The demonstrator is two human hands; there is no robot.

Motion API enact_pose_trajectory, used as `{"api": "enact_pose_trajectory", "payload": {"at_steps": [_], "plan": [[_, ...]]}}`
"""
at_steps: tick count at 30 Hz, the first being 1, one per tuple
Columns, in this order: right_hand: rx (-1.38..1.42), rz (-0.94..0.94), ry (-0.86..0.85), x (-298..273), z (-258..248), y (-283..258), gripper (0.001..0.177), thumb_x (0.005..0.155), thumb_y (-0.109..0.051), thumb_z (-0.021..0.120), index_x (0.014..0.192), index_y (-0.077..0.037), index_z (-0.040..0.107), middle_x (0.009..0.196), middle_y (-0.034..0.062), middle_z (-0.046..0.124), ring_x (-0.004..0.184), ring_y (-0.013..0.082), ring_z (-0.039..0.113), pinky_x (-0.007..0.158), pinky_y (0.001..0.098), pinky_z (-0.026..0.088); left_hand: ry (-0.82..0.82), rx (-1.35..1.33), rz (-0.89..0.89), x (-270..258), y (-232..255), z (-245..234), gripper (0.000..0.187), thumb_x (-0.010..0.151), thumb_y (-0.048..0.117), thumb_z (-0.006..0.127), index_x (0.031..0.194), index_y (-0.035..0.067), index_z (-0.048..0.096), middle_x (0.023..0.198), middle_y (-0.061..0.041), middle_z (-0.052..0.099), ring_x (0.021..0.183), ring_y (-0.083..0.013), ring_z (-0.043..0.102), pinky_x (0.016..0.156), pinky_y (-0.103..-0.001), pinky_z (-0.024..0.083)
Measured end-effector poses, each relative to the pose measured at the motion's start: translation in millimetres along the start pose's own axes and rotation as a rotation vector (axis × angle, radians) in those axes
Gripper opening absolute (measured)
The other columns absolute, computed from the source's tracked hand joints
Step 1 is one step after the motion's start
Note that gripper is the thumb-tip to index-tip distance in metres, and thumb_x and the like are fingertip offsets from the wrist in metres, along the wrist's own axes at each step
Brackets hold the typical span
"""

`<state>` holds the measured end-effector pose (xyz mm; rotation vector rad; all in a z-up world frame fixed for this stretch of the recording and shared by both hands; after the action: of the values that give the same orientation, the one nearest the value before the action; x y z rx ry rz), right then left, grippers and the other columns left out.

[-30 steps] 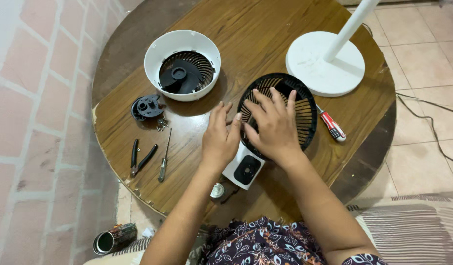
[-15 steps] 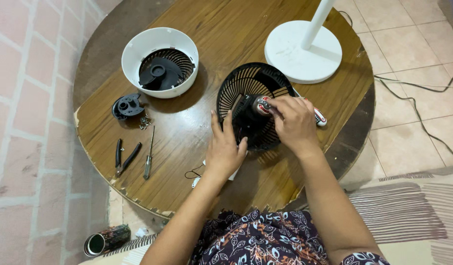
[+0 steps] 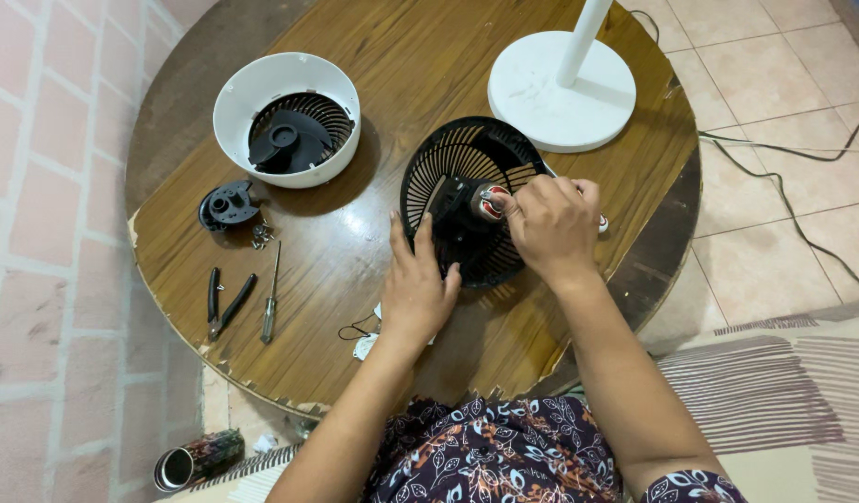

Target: The person assembles a standing fan by attaching the front grille to the motor housing and securing it with a screw. They then place the fan blade into the housing and attach the rear grille, tightening the central nut to complete the assembly.

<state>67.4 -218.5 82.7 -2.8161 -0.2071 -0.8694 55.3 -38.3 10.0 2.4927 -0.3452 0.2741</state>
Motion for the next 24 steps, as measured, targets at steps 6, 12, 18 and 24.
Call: {"api": "enact_pose_trajectory", "payload": {"at_steps": [6, 12, 18, 24], "plan": [[0.194, -0.072, 0.077, -4.1, -14.1, -1.5, 0.022, 0.090, -0.029, 0.077, 0.102, -0.011, 0.072, 0.096, 0.0018, 0.068, 0.091, 0.0236, 0.064, 0.085, 0.0409, 0.039, 0.043, -0.002, 0.045, -2.0, 5.5, -3.6, 0.086, 0.083, 0.026, 0.077, 0.153, 0.004, 0.031, 0.156, -0.041, 0.022, 0.121, -0.0571, 0.054, 0.096, -0.054, 0.050], [0.145, -0.076, 0.069, -11.4, -6.4, 2.4, 0.009, 0.092, -0.021, 0.076, 0.092, -0.014, 0.071, 0.092, -0.0016, 0.069, 0.090, 0.0206, 0.065, 0.087, 0.0392, 0.040, 0.045, 0.046, 0.061, -5.3, 11.9, -3.9, 0.089, 0.083, 0.025, 0.078, 0.154, 0.002, 0.028, 0.153, -0.040, 0.024, 0.129, -0.0571, 0.047, 0.100, -0.055, 0.046], [0.017, -0.002, 0.036, -15.3, 0.7, 6.8, 0.030, 0.092, -0.036, 0.081, 0.079, -0.013, 0.067, 0.080, 0.0025, 0.068, 0.079, 0.0238, 0.065, 0.080, 0.0417, 0.041, 0.088, 0.089, 0.066, -9.1, 21.5, -5.8, 0.091, 0.081, 0.024, 0.080, 0.154, 0.003, 0.030, 0.153, -0.037, 0.027, 0.129, -0.0533, 0.049, 0.100, -0.053, 0.047], [0.212, 0.044, 0.069, -22.0, -5.7, 11.8, 0.019, 0.091, -0.028, 0.076, 0.090, -0.011, 0.068, 0.087, 0.0027, 0.071, 0.083, 0.0243, 0.066, 0.080, 0.0414, 0.040, 0.135, 0.106, 0.100, -13.6, 29.1, -9.6, 0.089, 0.079, 0.023, 0.081, 0.152, 0.002, 0.033, 0.152, -0.037, 0.029, 0.131, -0.0529, 0.049, 0.100, -0.052, 0.048]]}}
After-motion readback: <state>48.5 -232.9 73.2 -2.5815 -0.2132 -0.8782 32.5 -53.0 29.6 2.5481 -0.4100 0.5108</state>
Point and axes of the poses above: each hand's wrist, its own x-axis towards the middle knuckle, its own z-axis out of the palm, y = z × x, the point moved 8 cm from there along x, towards the middle knuckle
